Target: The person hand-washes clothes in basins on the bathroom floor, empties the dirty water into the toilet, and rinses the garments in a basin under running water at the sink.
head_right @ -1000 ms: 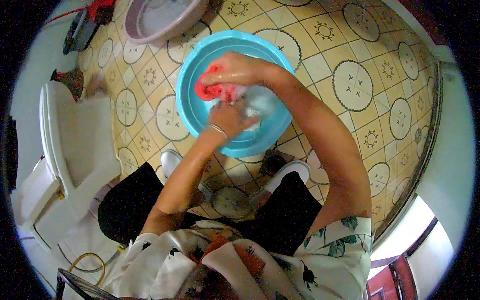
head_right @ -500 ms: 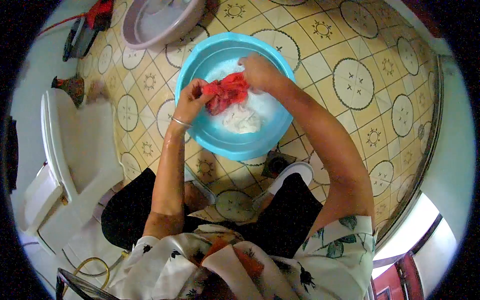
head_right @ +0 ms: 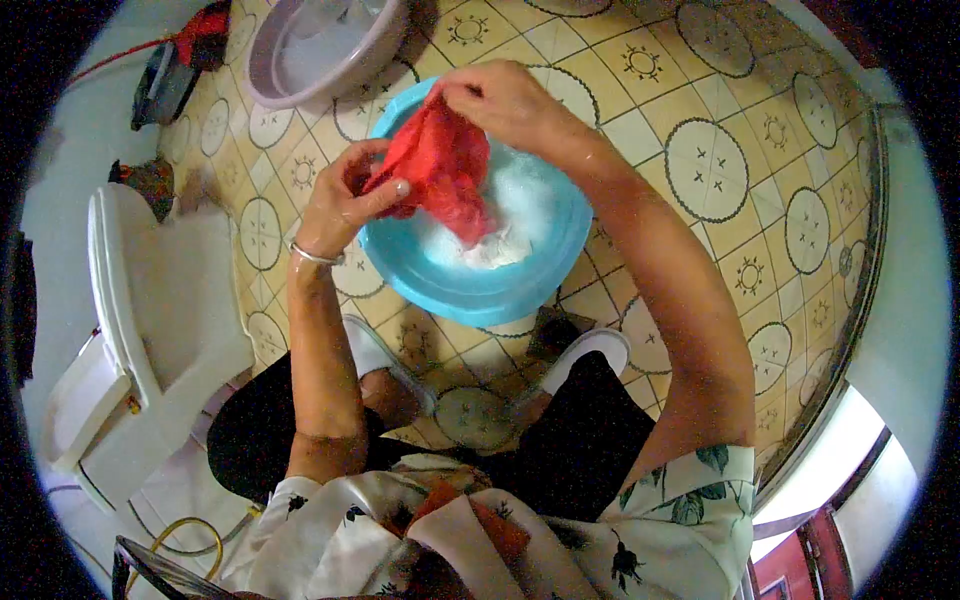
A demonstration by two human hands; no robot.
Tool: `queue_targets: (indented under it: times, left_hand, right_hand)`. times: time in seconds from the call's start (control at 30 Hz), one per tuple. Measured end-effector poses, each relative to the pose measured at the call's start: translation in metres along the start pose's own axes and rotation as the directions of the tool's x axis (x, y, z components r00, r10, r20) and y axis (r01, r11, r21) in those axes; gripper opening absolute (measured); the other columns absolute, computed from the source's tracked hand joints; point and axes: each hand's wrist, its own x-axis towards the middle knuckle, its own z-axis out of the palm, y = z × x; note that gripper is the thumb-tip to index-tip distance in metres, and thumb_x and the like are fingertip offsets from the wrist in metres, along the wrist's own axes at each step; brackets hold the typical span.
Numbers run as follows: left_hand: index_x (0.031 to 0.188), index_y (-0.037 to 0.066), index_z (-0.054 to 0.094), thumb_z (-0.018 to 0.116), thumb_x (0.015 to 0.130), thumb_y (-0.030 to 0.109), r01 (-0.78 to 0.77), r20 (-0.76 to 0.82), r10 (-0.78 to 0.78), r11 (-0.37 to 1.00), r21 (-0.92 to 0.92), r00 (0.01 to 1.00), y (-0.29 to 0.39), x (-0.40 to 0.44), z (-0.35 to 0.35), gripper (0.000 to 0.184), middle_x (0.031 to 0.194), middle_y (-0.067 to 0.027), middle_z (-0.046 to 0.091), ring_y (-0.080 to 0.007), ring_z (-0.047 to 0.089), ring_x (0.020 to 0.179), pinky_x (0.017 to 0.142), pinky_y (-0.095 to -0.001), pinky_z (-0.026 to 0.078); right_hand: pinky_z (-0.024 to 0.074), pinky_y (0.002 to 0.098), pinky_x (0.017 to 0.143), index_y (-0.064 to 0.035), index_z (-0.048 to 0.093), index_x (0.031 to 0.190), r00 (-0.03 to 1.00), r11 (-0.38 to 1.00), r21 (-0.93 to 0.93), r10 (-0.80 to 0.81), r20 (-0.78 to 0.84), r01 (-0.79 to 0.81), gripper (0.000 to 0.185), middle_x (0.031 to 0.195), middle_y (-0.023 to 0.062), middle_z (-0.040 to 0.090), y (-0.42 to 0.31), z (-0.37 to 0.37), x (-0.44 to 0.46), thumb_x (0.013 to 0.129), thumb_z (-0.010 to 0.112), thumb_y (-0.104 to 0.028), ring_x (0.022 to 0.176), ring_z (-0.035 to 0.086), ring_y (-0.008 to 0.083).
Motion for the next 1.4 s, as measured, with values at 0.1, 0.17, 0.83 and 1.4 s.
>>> queue_targets:
  times: [0.1,0.17,0.83,1.4]
  left_hand:
    - [0.101,-0.006,0.053,0.065,0.075,0.004,0.063,0.036,-0.071,0.98,0.191,0.997,-0.018,0.003,-0.021,0.03,0.079,-0.0079,0.06,-0.0124,0.057,0.066,0.06,-0.0232,0.048]
    - [0.097,-0.007,0.055,0.057,0.076,0.0,0.021,-0.288,0.115,0.902,0.43,0.951,-0.043,0.007,-0.036,0.022,0.082,-0.0088,0.061,-0.0138,0.058,0.065,0.06,-0.0244,0.048]
    - [0.1,0.0,0.058,0.057,0.086,0.03,0.028,0.065,-0.009,0.953,-0.301,0.998,0.039,-0.018,0.011,0.033,0.087,-0.0021,0.059,-0.0101,0.053,0.078,0.072,-0.0262,0.044]
    - [0.119,0.001,0.046,0.037,0.094,0.036,0.028,0.067,0.091,0.374,-0.927,0.994,0.022,-0.005,-0.017,0.044,0.116,-0.015,0.054,-0.0259,0.053,0.106,0.091,-0.0396,0.044]
  right_hand:
    - [0.0446,0.0245,0.064,-0.0005,0.062,0.088,0.996,0.997,0.021,0.078,-0.032,-0.077,0.02,0.071,0.0018,0.059,-0.014,-0.018,0.0,0.084,0.053,-0.017,0.069,0.054,0.0088]
    - [0.044,0.024,0.06,-0.0002,0.061,0.082,0.991,0.995,-0.07,0.081,0.103,-0.074,0.018,0.067,0.0011,0.057,-0.012,-0.025,-0.003,0.082,0.057,-0.018,0.064,0.052,0.0076]
    - [0.0449,0.0226,0.065,-0.0007,0.063,0.087,0.987,0.987,0.036,-0.155,-0.045,0.156,0.022,0.076,0.0027,0.06,-0.054,-0.012,0.016,0.081,0.062,-0.022,0.071,0.055,0.0087]
    - [0.0424,0.0271,0.079,-0.0017,0.061,0.101,0.882,0.879,0.333,0.177,0.436,-0.341,0.047,0.093,0.0055,0.061,-0.004,-0.023,-0.037,0.091,0.04,-0.043,0.084,0.053,0.0125]
